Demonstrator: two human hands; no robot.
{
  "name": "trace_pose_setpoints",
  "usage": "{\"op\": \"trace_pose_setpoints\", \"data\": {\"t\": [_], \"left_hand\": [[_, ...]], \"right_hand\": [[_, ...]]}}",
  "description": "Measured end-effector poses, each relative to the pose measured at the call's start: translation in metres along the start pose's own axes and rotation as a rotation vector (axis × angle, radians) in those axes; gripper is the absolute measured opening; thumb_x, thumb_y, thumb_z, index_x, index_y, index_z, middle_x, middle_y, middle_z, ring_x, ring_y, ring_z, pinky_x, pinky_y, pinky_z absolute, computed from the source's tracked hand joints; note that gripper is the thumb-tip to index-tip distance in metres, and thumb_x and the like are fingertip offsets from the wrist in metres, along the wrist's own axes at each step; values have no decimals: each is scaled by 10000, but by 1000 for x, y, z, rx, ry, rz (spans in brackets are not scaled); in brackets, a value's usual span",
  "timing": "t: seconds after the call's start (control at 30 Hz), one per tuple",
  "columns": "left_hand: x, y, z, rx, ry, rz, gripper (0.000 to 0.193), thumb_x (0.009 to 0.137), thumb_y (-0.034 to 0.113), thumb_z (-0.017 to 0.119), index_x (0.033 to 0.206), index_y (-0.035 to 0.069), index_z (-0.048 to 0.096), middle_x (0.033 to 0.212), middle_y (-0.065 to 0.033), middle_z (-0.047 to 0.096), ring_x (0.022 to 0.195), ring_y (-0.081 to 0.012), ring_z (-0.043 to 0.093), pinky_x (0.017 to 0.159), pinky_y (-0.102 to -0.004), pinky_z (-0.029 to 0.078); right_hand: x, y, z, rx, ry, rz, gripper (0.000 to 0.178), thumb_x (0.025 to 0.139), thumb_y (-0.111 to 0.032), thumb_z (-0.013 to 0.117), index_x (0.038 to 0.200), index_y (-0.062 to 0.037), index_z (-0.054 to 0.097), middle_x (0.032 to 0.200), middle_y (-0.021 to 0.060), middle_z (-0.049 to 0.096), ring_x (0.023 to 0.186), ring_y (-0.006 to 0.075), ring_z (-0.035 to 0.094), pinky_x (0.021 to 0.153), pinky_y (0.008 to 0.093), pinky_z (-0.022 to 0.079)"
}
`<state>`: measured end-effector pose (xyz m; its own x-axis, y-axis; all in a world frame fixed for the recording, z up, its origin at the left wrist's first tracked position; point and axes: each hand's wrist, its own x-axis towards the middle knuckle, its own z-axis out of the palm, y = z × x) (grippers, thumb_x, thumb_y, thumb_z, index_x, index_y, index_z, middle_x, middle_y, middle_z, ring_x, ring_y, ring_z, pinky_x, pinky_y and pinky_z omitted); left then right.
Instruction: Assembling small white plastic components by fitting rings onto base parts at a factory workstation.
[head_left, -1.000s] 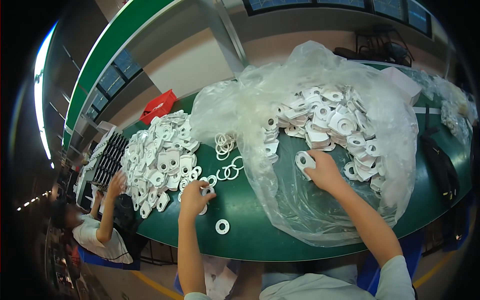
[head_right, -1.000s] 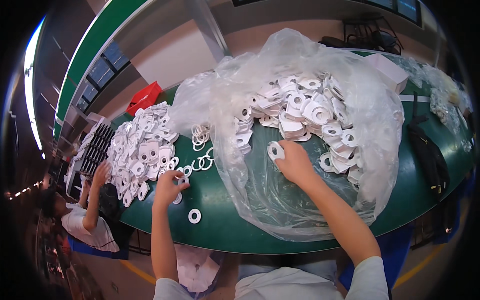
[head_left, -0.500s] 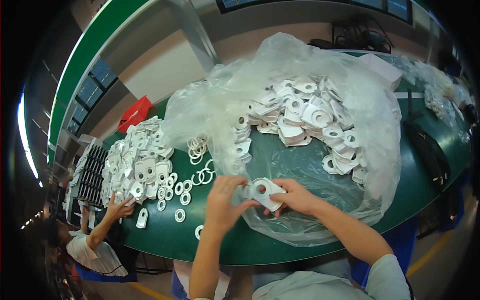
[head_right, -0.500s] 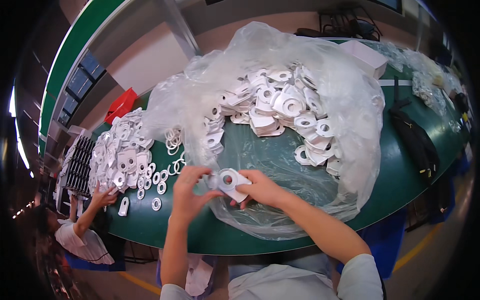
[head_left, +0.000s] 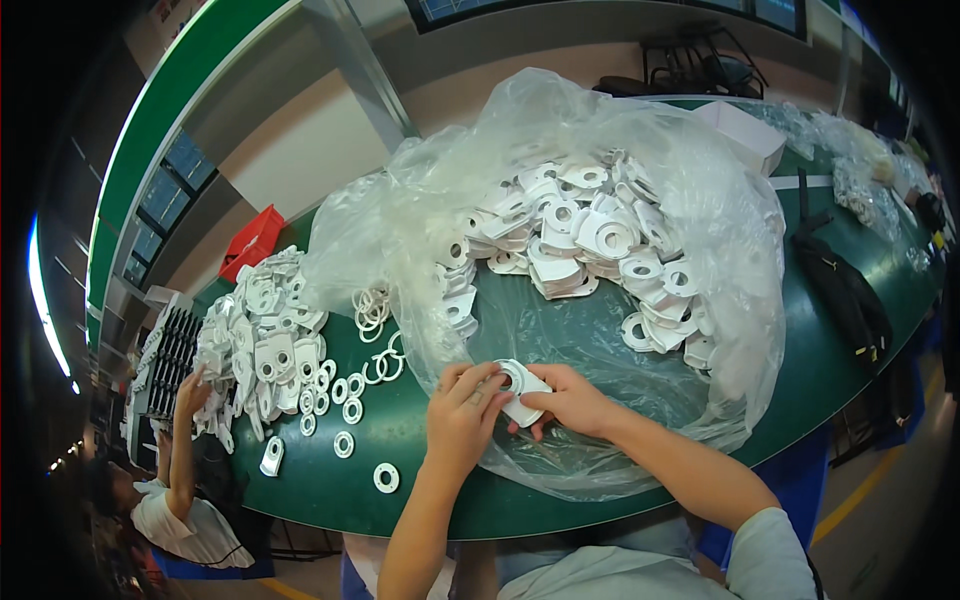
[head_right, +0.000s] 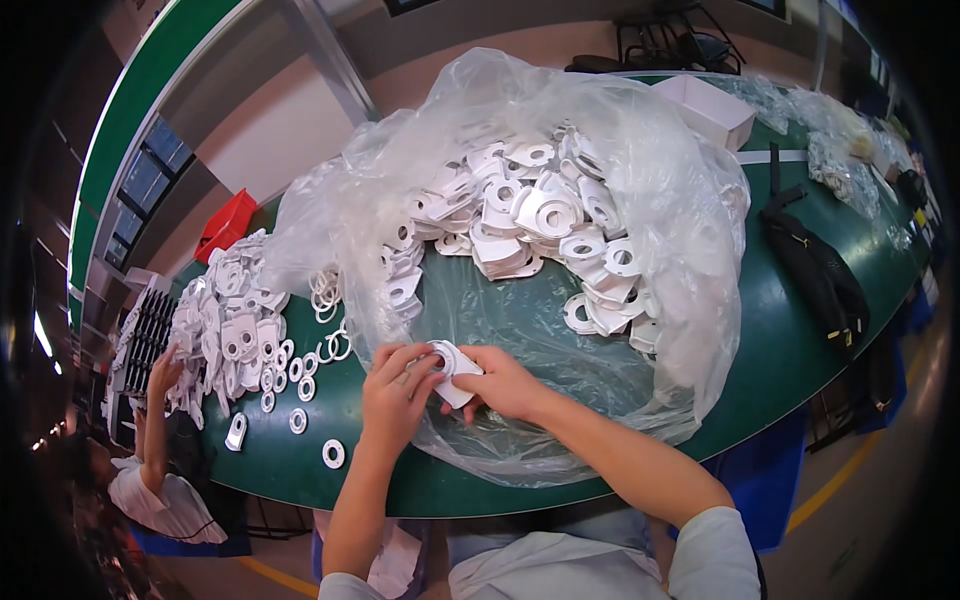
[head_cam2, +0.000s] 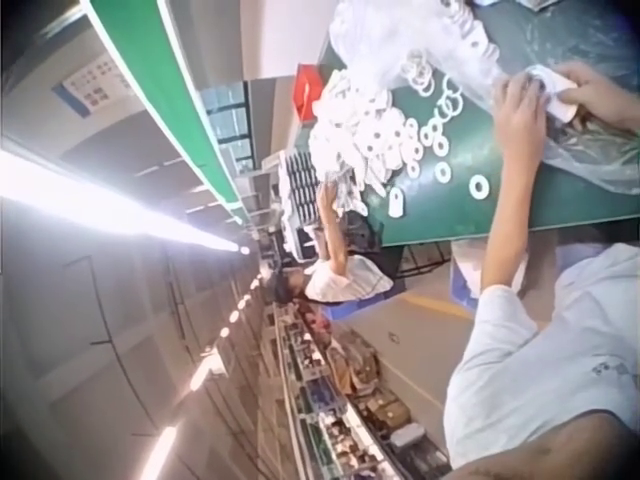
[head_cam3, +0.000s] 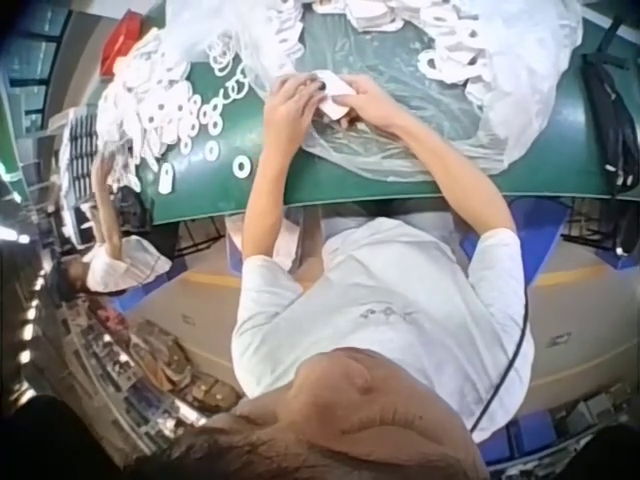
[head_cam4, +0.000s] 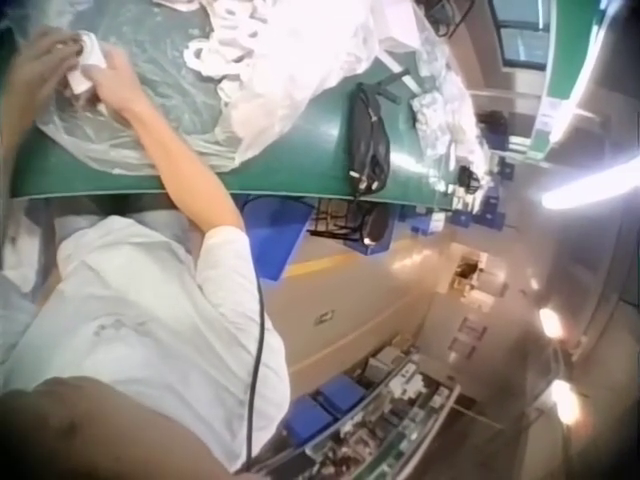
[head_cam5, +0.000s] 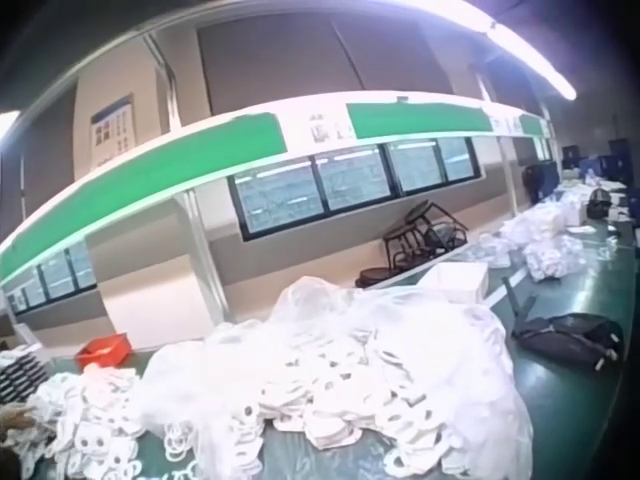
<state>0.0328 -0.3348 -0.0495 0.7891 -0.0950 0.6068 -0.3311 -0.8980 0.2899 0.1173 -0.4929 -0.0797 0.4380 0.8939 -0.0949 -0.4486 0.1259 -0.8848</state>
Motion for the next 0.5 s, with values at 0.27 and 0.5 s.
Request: {"op": "trace_pose_setpoints", "data": {"t": [0.27,0.5], "left_hand": [[-6,-15,-16,-93,-143,56,257,681,1,688,927,73,672,1065,-25,653,921,-280,568,781,-377,472],[-12,-61,-61,43,185,-348,273,652,7,715,914,75,678,979,-89,641,949,-288,555,815,-374,444]], "right_hand": [[1,-3,2,-60,-36,29,294,885,-19,460,1173,29,486,955,122,625,772,189,662,513,256,517],[1,-6,1,13,15,60,298,871,-13,464,1164,33,498,1006,132,618,799,208,663,556,278,535]]}}
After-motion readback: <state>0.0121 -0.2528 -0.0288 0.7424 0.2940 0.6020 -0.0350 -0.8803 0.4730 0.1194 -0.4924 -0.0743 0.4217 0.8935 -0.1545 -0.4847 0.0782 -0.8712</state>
